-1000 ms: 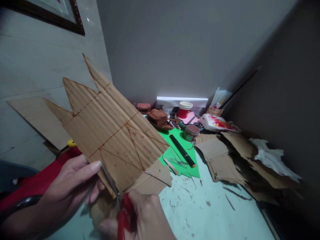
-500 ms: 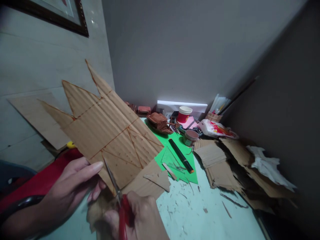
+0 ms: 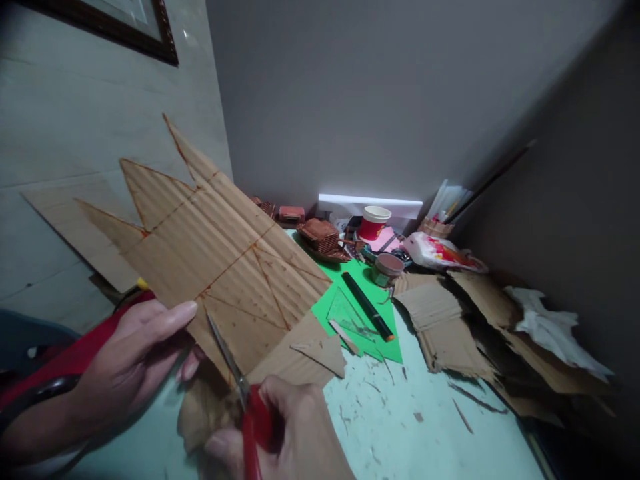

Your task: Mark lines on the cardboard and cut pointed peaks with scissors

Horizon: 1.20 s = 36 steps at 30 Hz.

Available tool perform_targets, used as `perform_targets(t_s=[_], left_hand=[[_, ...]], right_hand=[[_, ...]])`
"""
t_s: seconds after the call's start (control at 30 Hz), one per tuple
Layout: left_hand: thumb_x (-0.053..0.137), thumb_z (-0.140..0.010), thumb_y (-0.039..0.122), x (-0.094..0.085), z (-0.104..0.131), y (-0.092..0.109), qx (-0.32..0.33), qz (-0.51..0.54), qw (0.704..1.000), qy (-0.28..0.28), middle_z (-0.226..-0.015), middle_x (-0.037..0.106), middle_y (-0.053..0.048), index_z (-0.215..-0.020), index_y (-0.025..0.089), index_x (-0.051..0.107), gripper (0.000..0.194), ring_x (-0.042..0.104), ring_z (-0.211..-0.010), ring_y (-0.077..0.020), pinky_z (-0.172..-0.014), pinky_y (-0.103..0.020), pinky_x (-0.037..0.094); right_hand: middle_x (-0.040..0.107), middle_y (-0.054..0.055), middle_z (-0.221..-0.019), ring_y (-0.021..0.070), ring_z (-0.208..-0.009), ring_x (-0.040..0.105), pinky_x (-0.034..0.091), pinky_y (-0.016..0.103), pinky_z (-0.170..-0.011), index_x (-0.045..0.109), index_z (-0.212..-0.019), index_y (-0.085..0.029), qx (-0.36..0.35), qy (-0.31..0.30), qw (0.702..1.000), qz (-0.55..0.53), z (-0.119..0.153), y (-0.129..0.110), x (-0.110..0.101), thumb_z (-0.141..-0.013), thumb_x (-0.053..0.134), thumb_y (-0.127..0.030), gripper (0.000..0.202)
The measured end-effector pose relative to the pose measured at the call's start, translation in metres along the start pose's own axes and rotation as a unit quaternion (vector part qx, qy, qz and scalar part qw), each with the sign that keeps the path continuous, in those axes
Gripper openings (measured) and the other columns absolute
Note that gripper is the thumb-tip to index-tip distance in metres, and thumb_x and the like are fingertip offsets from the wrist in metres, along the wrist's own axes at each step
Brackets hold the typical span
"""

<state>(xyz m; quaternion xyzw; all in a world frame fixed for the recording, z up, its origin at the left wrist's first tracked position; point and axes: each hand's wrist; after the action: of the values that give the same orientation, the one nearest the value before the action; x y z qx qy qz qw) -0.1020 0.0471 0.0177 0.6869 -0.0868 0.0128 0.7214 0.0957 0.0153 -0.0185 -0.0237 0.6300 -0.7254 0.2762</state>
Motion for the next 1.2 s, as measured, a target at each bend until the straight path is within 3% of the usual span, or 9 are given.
perform_targets(t_s=[0.13,0.3,0.5,0.73,0.9,1.07,1.2], left_hand=[[0.066,-0.087,0.041,-0.004,-0.003,-0.006,0.003,0.033,0.999,-0.001,-0.049,0.062,-0.001,-0.057,0.019,0.068,0.038,0.054,-0.043,-0.0107,-0.043,-0.020,0.041],[0.073,-0.079,0.041,0.000,-0.006,-0.004,0.003,0.053,0.999,0.011,-0.048,0.062,-0.001,-0.054,0.017,0.068,0.035,0.053,-0.039,-0.0098,-0.039,-0.018,0.040],[0.076,-0.075,0.043,0.003,-0.004,-0.004,-0.015,0.060,0.998,0.018,-0.047,0.062,-0.001,-0.056,0.018,0.068,0.033,0.052,-0.039,-0.0103,-0.037,-0.017,0.040],[0.075,-0.077,0.040,0.006,0.000,0.002,-0.024,0.048,0.999,-0.007,-0.043,0.060,-0.003,-0.048,0.016,0.067,0.039,0.052,-0.038,-0.0084,-0.039,-0.016,0.040],[0.077,-0.077,0.045,0.007,0.002,0.001,-0.017,0.047,0.999,-0.006,-0.045,0.062,-0.002,-0.053,0.018,0.070,0.037,0.053,-0.039,-0.0088,-0.039,-0.016,0.041],[0.078,-0.077,0.048,0.006,0.003,-0.002,-0.016,0.040,0.999,0.006,-0.046,0.062,-0.001,-0.054,0.018,0.070,0.038,0.053,-0.040,-0.0086,-0.040,-0.015,0.041],[0.080,-0.074,0.050,0.006,0.003,-0.003,-0.016,0.038,0.999,0.019,-0.046,0.063,-0.001,-0.055,0.018,0.070,0.039,0.052,-0.040,-0.0084,-0.040,-0.015,0.042]], right_hand=[[0.049,-0.003,-0.066,0.0137,-0.060,0.043,0.033,0.028,-0.057,0.047,-0.071,-0.022,0.014,0.005,0.997,-0.070,0.005,-0.001,-0.003,-0.072,0.070,-0.045,0.032],[0.046,-0.004,-0.067,0.0128,-0.061,0.040,0.033,0.027,-0.058,0.045,-0.072,-0.022,0.016,-0.015,0.990,-0.142,0.009,0.002,-0.004,-0.068,0.078,-0.046,0.040],[0.052,-0.001,-0.071,0.0137,-0.062,0.044,0.035,0.026,-0.055,0.054,-0.080,-0.021,-0.018,-0.034,0.998,-0.040,0.010,-0.001,-0.002,-0.077,0.068,-0.048,0.030],[0.051,-0.004,-0.067,0.0136,-0.063,0.045,0.035,0.026,-0.057,0.051,-0.075,-0.022,-0.031,-0.043,0.999,-0.004,0.006,-0.007,-0.006,-0.069,0.071,-0.026,0.021],[0.042,-0.007,-0.058,0.0109,-0.055,0.039,0.028,0.024,-0.048,0.049,-0.069,-0.021,0.013,-0.051,0.998,-0.016,0.007,-0.015,-0.007,-0.070,0.066,-0.018,0.017],[0.046,-0.006,-0.059,0.0116,-0.055,0.041,0.030,0.025,-0.050,0.051,-0.069,-0.021,-0.008,-0.050,0.997,-0.050,0.004,-0.017,-0.004,-0.071,0.073,-0.035,0.027],[0.045,-0.006,-0.057,0.0108,-0.054,0.039,0.028,0.024,-0.048,0.050,-0.064,-0.021,-0.021,-0.009,0.999,-0.037,-0.001,-0.011,0.002,-0.069,0.074,-0.039,0.030]])
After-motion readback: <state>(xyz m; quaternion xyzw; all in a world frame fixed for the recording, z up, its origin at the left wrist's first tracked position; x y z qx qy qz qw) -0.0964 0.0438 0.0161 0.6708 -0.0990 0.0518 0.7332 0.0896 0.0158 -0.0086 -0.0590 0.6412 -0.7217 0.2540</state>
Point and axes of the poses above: each hand's wrist, its own z-axis away from the middle knuckle, its own x-axis out of the palm, y = z × x
